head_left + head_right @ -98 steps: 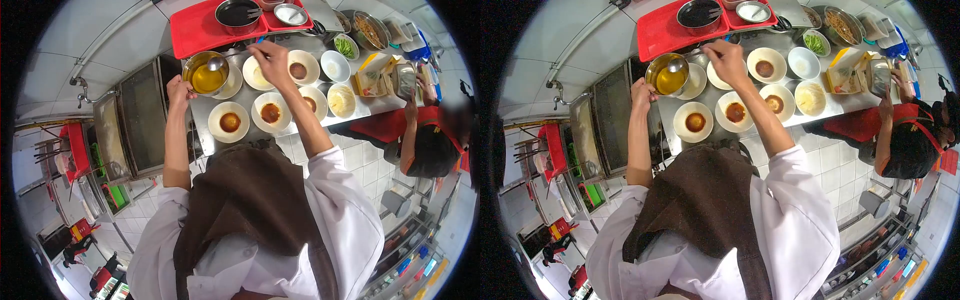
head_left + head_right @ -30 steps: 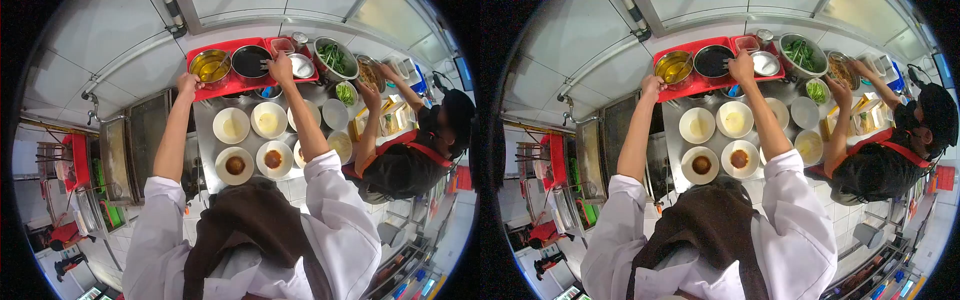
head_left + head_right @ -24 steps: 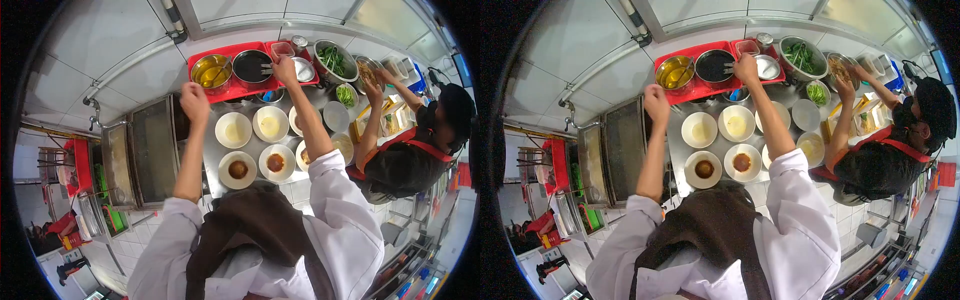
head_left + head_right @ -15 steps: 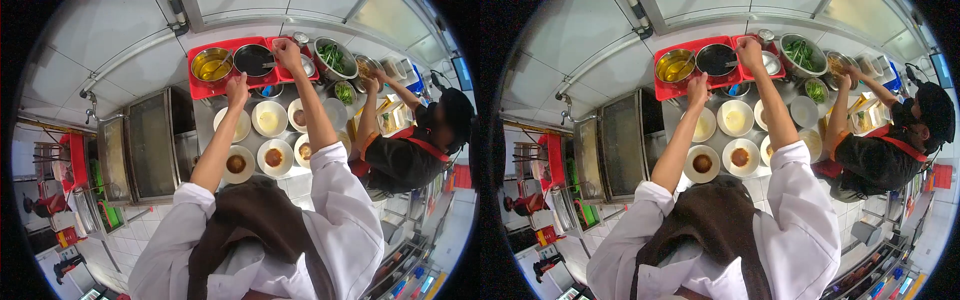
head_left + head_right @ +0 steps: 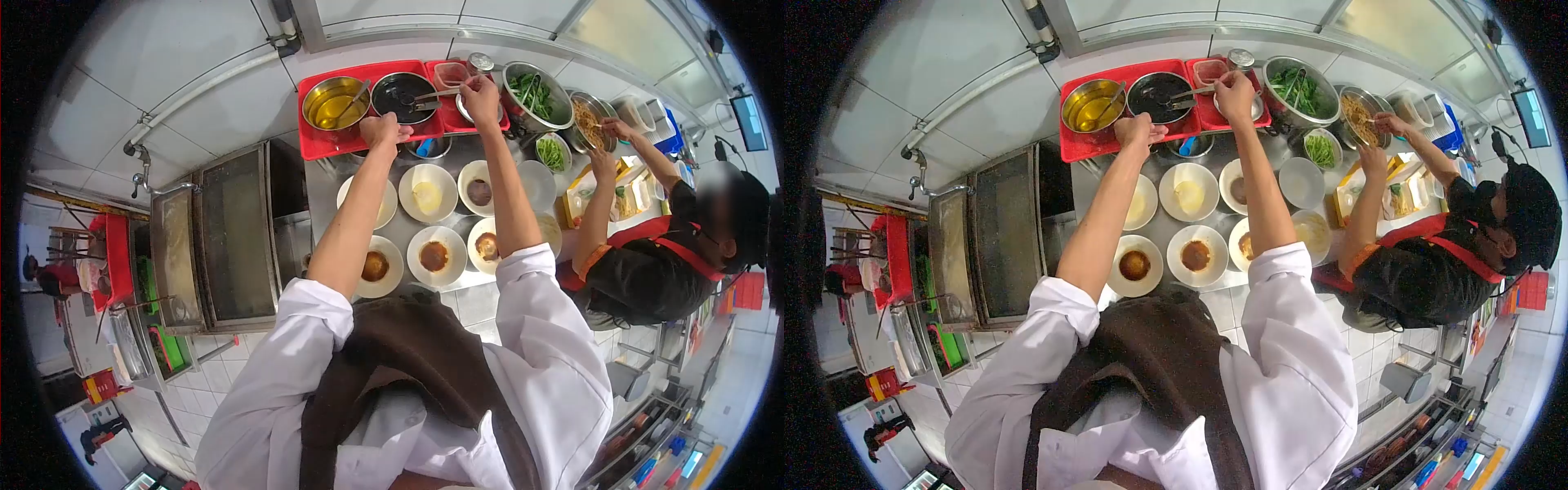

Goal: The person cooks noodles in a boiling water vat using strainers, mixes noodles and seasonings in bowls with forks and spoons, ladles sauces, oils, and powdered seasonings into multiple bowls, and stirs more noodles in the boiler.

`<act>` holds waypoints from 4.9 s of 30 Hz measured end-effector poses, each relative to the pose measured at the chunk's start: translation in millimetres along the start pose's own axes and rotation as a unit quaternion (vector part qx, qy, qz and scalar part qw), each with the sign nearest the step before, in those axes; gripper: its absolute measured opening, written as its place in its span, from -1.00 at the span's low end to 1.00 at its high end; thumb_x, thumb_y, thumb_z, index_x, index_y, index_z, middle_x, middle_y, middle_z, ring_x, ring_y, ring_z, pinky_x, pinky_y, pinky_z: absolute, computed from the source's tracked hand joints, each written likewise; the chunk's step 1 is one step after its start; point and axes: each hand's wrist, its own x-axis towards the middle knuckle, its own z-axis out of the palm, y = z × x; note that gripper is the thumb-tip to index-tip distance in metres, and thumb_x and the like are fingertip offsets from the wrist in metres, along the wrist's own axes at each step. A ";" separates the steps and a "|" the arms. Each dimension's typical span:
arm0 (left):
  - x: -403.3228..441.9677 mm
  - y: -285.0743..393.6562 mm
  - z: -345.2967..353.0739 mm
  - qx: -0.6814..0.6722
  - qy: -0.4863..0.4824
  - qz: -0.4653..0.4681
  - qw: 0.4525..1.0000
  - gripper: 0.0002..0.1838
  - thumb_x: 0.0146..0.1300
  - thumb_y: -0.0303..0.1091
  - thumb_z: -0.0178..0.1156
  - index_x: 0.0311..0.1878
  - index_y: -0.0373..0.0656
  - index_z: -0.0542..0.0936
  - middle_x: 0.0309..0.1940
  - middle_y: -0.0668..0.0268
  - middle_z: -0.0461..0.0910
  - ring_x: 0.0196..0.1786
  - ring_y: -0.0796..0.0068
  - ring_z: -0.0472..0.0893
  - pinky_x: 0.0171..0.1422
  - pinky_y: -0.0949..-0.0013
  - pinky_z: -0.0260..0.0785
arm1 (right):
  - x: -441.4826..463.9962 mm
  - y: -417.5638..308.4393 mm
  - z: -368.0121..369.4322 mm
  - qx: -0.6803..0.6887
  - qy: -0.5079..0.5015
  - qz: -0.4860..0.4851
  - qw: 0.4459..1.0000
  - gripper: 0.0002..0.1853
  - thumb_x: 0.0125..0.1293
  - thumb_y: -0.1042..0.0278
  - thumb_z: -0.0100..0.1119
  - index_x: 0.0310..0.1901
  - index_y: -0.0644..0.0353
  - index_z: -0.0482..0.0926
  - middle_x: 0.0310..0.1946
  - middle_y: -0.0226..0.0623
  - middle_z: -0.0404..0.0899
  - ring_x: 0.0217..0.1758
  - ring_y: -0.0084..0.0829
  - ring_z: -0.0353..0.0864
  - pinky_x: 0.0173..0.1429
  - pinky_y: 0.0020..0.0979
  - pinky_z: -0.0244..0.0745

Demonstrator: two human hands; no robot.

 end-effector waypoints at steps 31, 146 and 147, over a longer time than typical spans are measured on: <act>-107.9 -70.0 -266.0 0.046 -0.085 -0.063 0.993 -0.70 0.23 -0.22 0.01 -0.22 -0.27 0.59 -0.42 0.23 0.63 -0.55 0.57 0.52 -0.50 0.56 0.30 | -97.8 -73.2 -12.7 0.254 -0.093 0.120 0.955 -0.94 0.20 0.58 0.16 -0.38 0.29 0.47 -0.60 -0.41 0.47 -0.65 -0.64 0.37 -0.59 -0.59 0.22; -222.0 -134.7 -372.8 0.023 -0.067 -0.132 0.989 -0.68 0.25 -0.15 0.03 -0.11 -0.16 0.61 -0.39 0.31 0.65 -0.49 0.62 0.49 -0.45 0.53 0.27 | -98.8 -101.4 19.1 0.224 -0.008 0.079 0.971 -0.98 0.13 0.68 0.17 -0.40 0.42 0.52 -0.50 -0.19 0.60 -0.46 -0.45 0.65 -0.34 -0.50 0.60; -222.7 -137.5 -376.9 0.024 -0.075 -0.129 0.989 -0.68 0.25 -0.15 0.03 -0.11 -0.16 0.61 -0.39 0.31 0.65 -0.49 0.62 0.49 -0.45 0.53 0.27 | -95.2 -99.8 17.3 0.222 -0.002 0.074 0.972 -0.98 0.13 0.68 0.17 -0.40 0.42 0.52 -0.50 -0.19 0.60 -0.46 -0.45 0.65 -0.34 -0.50 0.60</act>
